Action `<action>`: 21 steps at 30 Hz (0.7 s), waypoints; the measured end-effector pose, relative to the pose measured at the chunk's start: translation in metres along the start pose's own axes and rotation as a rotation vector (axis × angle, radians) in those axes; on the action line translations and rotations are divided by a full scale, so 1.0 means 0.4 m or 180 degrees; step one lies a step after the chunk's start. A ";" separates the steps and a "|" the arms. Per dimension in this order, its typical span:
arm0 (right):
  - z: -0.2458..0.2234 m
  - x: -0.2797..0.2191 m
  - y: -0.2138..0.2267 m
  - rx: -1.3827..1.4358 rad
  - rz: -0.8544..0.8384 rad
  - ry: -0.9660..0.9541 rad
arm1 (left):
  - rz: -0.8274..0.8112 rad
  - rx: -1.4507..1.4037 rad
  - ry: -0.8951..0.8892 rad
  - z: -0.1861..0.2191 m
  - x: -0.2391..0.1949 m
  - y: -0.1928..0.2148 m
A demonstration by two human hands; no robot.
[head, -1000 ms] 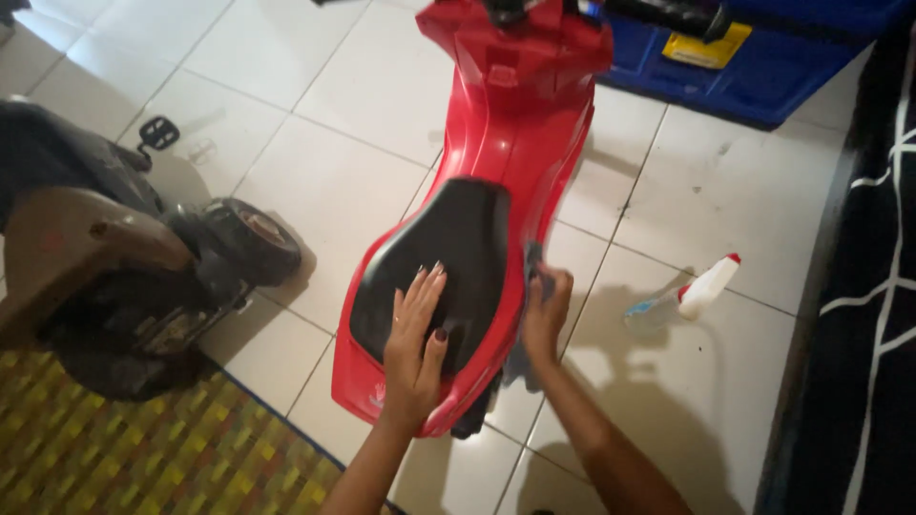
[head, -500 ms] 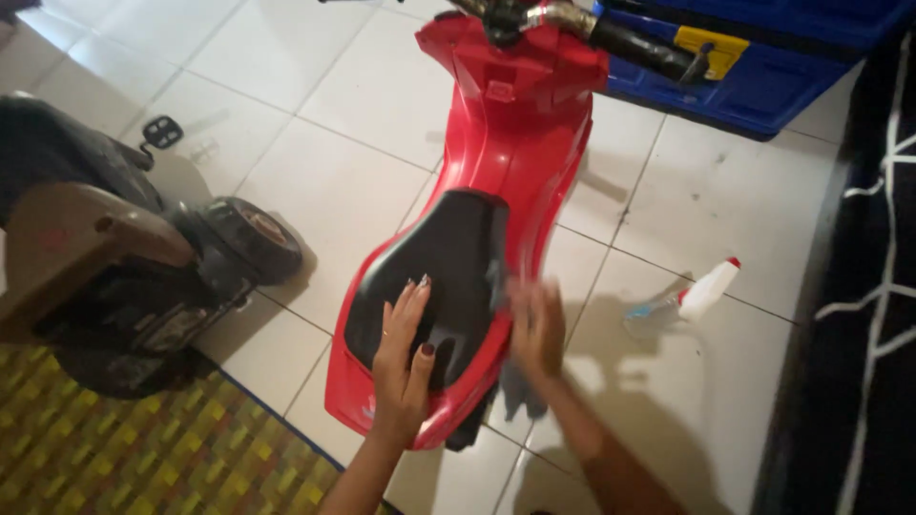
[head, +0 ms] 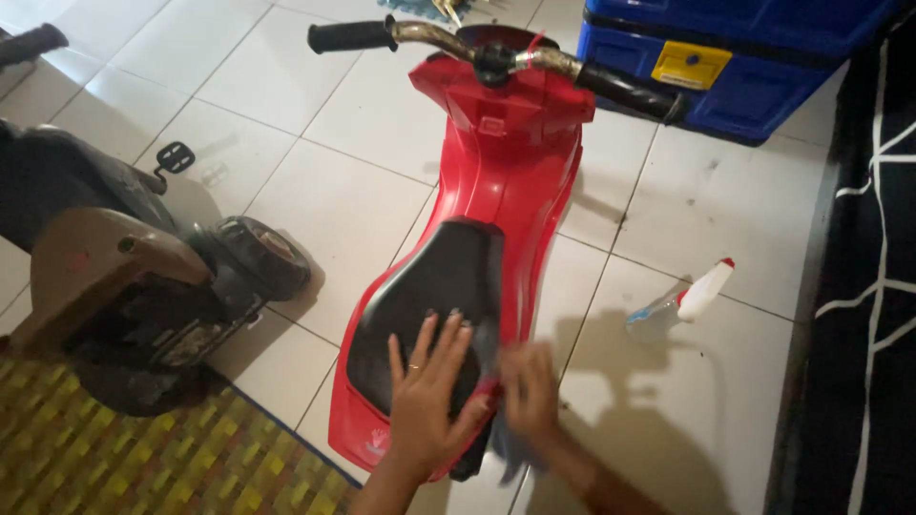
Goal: The person wipes down a black toy motorcycle with a cloth, then sprays a red toy motorcycle with a bottle and wipes its seat, handlebars, and body.
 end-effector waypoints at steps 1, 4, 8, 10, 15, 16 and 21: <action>0.061 0.043 -0.024 -0.0137 0.0032 -0.0686 | -0.0138 0.0191 -0.0223 0.006 0.003 -0.005; 0.248 0.220 -0.082 0.0213 0.0242 -0.0997 | -0.0344 0.0495 -0.0441 0.014 0.003 -0.021; 0.326 0.240 -0.120 0.0018 0.0752 -0.1104 | -0.0292 0.0736 -0.0020 -0.001 0.016 -0.048; 0.305 0.159 -0.121 -0.0128 0.0805 -0.1259 | -0.0210 0.0839 0.0088 -0.001 0.014 -0.059; 0.119 -0.235 -0.119 0.0209 0.0561 -0.1197 | 0.0114 0.1066 0.0123 -0.006 0.021 -0.060; 0.081 -0.316 -0.115 0.0412 0.0207 -0.1108 | 0.0139 0.1116 0.0114 -0.008 0.025 -0.064; 0.167 -0.276 -0.128 0.0913 0.0294 -0.2076 | -0.0028 0.1161 0.0049 -0.003 0.014 -0.071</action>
Point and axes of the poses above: each hand's wrist, its own x-axis towards the middle knuckle, its own y-axis out of the back of the hand, z = x × y, the point moved 2 cm from there along x, towards the middle knuckle, and after that the axes turned 2 degrees about y, right-handed, at the moved point
